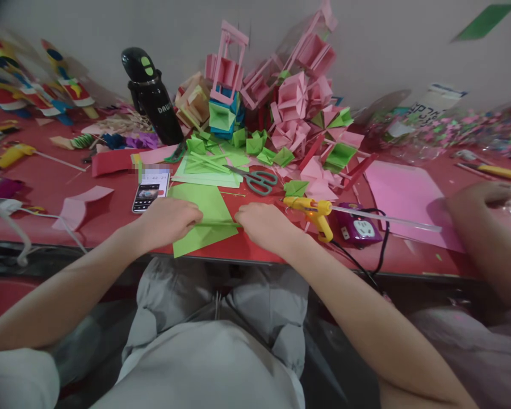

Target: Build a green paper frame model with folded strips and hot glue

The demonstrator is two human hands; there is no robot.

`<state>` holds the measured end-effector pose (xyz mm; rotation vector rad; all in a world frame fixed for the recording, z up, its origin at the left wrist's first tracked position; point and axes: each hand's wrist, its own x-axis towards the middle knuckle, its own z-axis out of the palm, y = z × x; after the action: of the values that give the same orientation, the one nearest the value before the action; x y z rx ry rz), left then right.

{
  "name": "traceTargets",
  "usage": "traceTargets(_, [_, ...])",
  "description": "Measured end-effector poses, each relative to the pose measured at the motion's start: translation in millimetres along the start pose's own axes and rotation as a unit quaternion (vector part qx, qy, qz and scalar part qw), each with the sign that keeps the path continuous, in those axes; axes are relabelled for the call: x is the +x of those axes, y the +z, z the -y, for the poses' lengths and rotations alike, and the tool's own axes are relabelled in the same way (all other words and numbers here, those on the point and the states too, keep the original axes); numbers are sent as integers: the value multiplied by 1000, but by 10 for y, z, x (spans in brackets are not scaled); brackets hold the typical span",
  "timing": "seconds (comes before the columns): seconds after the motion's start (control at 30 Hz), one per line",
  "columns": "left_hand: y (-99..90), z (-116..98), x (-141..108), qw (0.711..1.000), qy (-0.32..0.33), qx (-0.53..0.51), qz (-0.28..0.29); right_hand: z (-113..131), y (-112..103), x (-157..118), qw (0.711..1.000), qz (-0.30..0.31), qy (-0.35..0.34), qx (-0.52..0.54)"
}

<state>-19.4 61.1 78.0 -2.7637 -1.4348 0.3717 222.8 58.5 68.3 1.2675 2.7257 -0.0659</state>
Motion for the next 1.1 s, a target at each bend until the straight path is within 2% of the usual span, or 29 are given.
traceTargets(0.13, [16,-98,-87,1000,-3,14,-3,108,-1,-44,999,13,10,-41])
traceTargets(0.3, [39,-251,-191,1000,-27,14,0,248,10,-96,997,23,56,-46])
traceTargets(0.43, [163,-421,-295,998,-63,28,-7,390,61,-168,995,18,95,-33])
traceTargets(0.57, [334,-609,-392,994,-88,13,-57,556,216,-238,988,-31,145,-31])
traceTargets(0.67, [387,-726,-436,991,-102,-5,-85,653,375,-262,983,-75,165,-19])
traceTargets(0.87, [462,-833,-455,985,-104,-25,-138,716,669,-275,973,-185,133,37])
traceTargets(1.0, [580,-830,-445,978,-94,-35,-183,713,759,-299,965,-217,131,63])
traceTargets(1.1, [621,-830,-438,975,-100,-42,-192,712,781,-314,962,-227,134,74])
